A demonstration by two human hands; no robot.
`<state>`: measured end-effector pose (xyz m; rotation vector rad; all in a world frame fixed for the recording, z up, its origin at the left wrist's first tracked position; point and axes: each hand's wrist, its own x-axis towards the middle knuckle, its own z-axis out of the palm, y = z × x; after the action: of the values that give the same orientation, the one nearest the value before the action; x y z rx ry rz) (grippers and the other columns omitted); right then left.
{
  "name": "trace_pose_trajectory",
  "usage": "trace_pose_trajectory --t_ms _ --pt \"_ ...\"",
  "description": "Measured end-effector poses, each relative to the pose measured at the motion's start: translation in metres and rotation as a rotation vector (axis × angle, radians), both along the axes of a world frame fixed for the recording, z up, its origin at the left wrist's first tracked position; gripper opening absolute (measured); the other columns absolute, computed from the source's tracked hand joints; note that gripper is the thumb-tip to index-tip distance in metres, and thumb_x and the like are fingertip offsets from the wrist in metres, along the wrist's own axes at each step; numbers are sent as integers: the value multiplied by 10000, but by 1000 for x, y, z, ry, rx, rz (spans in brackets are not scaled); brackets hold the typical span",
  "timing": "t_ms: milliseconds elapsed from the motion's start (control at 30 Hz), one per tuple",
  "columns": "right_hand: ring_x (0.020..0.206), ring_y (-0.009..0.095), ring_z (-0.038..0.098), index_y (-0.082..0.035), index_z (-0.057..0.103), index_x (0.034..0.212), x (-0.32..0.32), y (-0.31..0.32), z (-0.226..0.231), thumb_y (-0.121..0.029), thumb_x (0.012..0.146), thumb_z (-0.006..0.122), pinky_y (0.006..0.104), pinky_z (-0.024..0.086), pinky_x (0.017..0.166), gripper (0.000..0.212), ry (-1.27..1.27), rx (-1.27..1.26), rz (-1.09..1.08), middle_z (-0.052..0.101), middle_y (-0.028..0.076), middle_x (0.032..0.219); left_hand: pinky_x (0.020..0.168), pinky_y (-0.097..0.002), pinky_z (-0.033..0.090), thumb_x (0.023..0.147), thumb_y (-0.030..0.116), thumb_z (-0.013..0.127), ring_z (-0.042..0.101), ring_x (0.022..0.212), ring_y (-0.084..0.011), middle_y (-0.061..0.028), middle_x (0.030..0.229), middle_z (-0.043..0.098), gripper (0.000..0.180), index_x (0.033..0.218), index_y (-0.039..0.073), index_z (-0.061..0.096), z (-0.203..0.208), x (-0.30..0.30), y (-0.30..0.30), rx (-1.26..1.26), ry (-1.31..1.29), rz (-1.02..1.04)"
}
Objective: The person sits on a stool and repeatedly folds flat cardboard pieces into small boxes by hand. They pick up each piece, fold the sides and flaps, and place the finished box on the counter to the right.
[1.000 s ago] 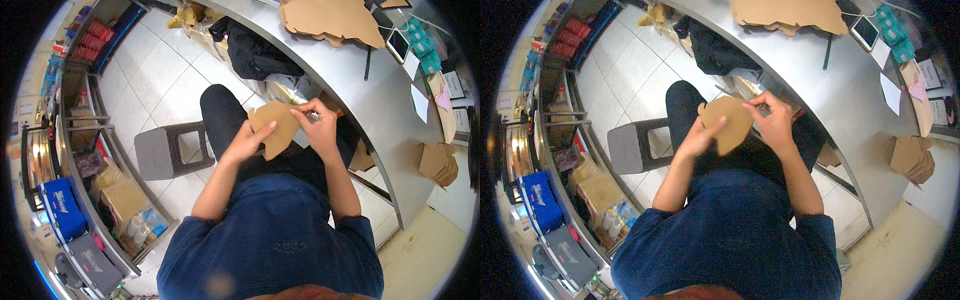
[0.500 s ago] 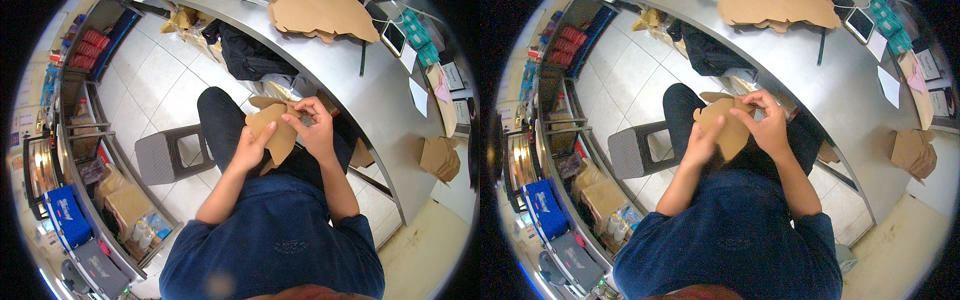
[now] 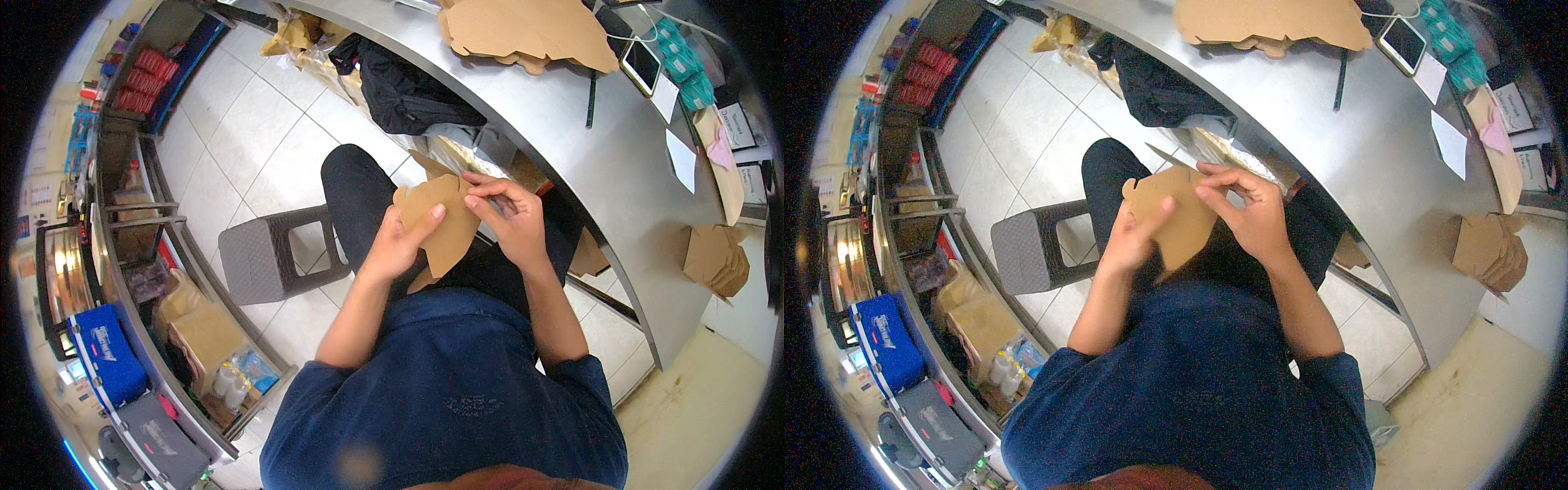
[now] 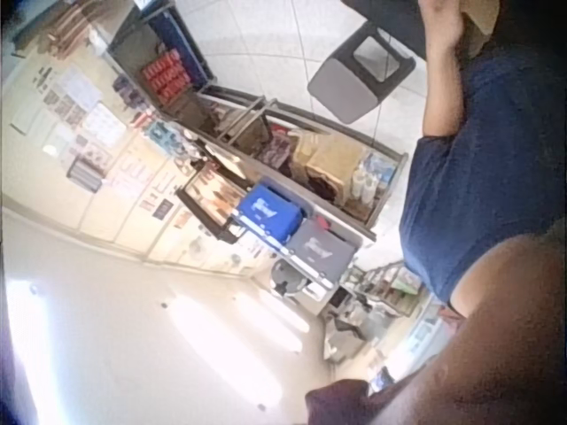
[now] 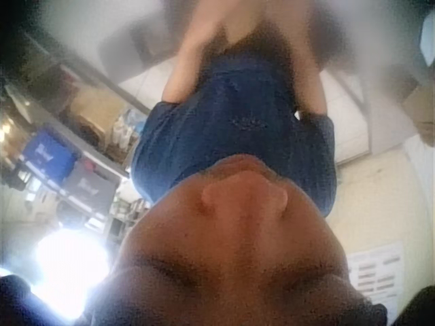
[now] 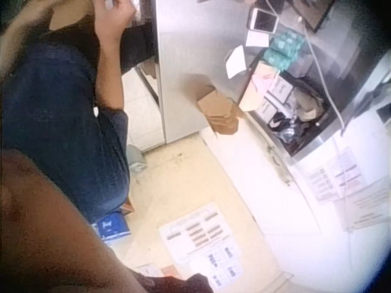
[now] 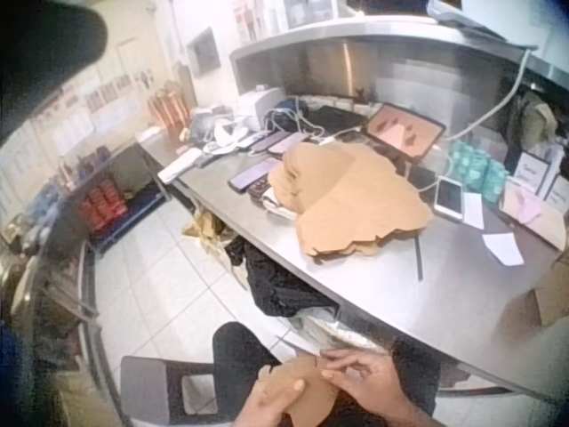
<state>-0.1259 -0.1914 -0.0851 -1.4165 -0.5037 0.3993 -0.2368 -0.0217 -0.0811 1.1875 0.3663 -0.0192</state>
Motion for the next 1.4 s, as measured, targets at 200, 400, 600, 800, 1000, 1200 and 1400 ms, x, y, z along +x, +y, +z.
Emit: trace_pose_trajectory --t_ms 200,400,600,800,1000,1200,1400 --pt "994 149 707 -14 638 1037 32 -20 23 13 879 771 308 580 893 208 215 -167 271 740 121 1085 955 -341 516 1004 243 670 645 1098 -176 -81 1240 665 458 1370 -8 556 -2 -4 3 -134 49 -100" --pt "1088 172 670 -60 584 1084 31 -14 24 -52 815 848 335 558 910 377 77 -379 230 682 93 1183 968 -344 516 1046 287 613 640 1145 -183 -98 1276 655 462 1398 -1 533 0 -1 -11 -160 66 -3" --pt "1520 405 282 -166 765 1043 -2 -16 -2 -297 624 949 516 256 1222 476 -499 -278 87 355 195 1611 1076 -386 464 1076 407 521 576 1290 -239 -121 1411 570 564 1472 17 422 -12 10 -14 -505 62 325" --pt "1487 379 346 -122 775 828 -23 -19 -34 -322 633 951 530 319 1195 330 -356 -130 -31 410 198 1555 1051 -364 476 1062 341 580 583 1259 -203 -120 1394 581 521 1442 1 469 5 3 -28 -272 188 228" --pt "1363 341 495 -52 745 781 -14 -6 -44 -245 706 925 468 391 1137 275 -150 -70 -90 550 176 1420 999 -358 510 1017 261 655 626 1182 -215 -111 1325 627 504 1417 -3 499 -9 0 -23 -12 93 133" --pt "1307 298 547 -9 720 815 -17 -1 -44 -155 792 880 415 446 1102 218 71 22 -67 565 163 1379 922 -284 510 1045 290 623 649 1056 -126 -85 1195 701 391 1285 -19 633 1 3 -20 -97 24 254" --pt "1292 250 556 19 648 801 -29 7 -31 -70 863 813 375 510 1056 198 267 25 -185 547 169 1383 929 -293 516 1048 335 612 670 1017 -133 -91 1165 711 425 1262 -31 643 -7 4 -23 -26 88 232"
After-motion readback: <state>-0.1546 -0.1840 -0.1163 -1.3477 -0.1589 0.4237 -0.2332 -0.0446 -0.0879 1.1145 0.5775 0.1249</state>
